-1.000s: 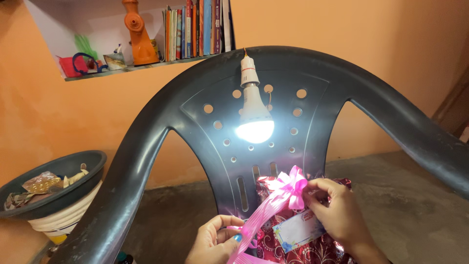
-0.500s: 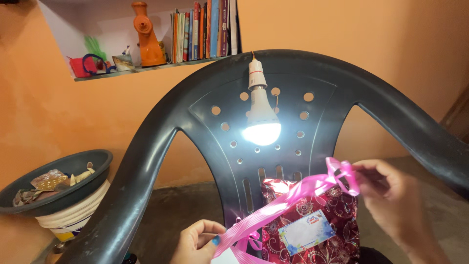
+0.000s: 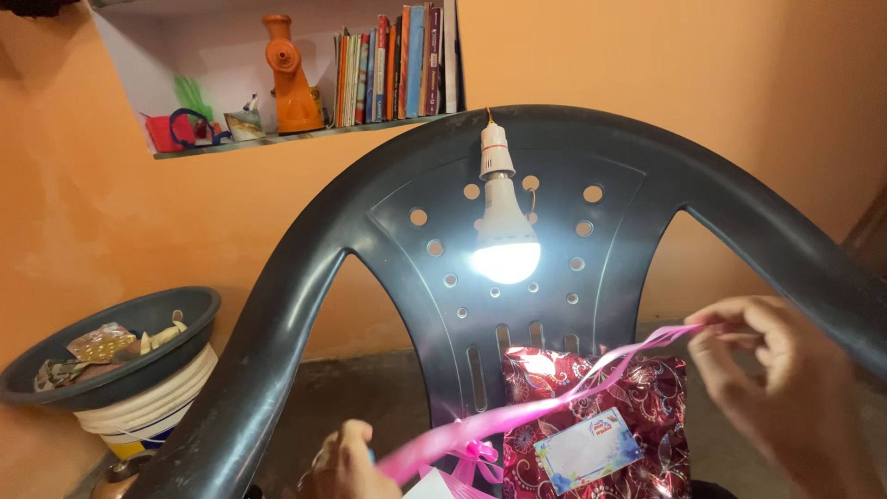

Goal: The person ties a pink ribbon around a red patterned gift bag, forming a bow and adjusting the loops and tails. The person repeatedly manipulates the ribbon to shape the bow and secure it on the bag.

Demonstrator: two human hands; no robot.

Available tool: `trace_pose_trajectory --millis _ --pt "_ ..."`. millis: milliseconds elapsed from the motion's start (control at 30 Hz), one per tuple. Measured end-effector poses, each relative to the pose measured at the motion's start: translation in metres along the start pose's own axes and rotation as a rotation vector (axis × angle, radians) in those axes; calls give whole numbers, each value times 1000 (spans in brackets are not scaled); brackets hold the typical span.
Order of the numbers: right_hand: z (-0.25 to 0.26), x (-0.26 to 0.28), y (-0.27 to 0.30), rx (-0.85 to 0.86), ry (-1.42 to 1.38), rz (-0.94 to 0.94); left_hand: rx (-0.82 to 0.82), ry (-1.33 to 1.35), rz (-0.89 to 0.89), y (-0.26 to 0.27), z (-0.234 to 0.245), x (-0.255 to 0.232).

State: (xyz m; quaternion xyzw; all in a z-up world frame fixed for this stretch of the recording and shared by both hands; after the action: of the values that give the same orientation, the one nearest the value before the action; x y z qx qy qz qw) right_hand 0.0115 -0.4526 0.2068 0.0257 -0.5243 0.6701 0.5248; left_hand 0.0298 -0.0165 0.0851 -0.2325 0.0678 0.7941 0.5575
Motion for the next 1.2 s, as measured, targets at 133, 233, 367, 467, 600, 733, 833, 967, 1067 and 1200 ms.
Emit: trace_pose_trajectory --millis 133,233,367,467,600,733,833,967,1067,1200 --pt "-38 21 3 293 -305 -35 -410 485 -500 50 55 -88" --pt "-58 47 10 431 -379 89 -89 719 -771 81 60 -145" --pt "-70 68 18 441 -425 175 421 1064 -587 99 43 -163" --pt "-62 51 10 268 -361 -13 621 1095 -452 94 29 -157" --pt "-44 21 8 54 -262 -256 741 1019 -456 82 20 -129" --pt "-27 14 9 -76 -237 -195 729 1191 -393 77 17 -118" --pt "-30 23 8 -79 -234 -88 554 1362 -471 74 24 -128" --pt "-74 28 15 339 -284 -342 364 1587 -273 74 18 -121" --pt "-122 68 38 724 -690 -289 364 1756 -435 81 23 -130" --pt "-148 94 68 864 -903 -296 304 1779 -505 77 29 -126"
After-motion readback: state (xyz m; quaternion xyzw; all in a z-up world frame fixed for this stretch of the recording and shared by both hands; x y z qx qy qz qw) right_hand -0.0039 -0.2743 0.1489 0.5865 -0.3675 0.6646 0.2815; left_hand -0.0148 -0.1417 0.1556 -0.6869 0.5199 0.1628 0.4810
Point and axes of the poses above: each hand's wrist, its own y-axis away from the middle knuckle, its own z-axis out of the back of the hand, x = y × z, the point moved 7 cm from there along -y, towards the middle knuckle, and after that the axes turned 7 degrees about x, right-handed, at the moved point
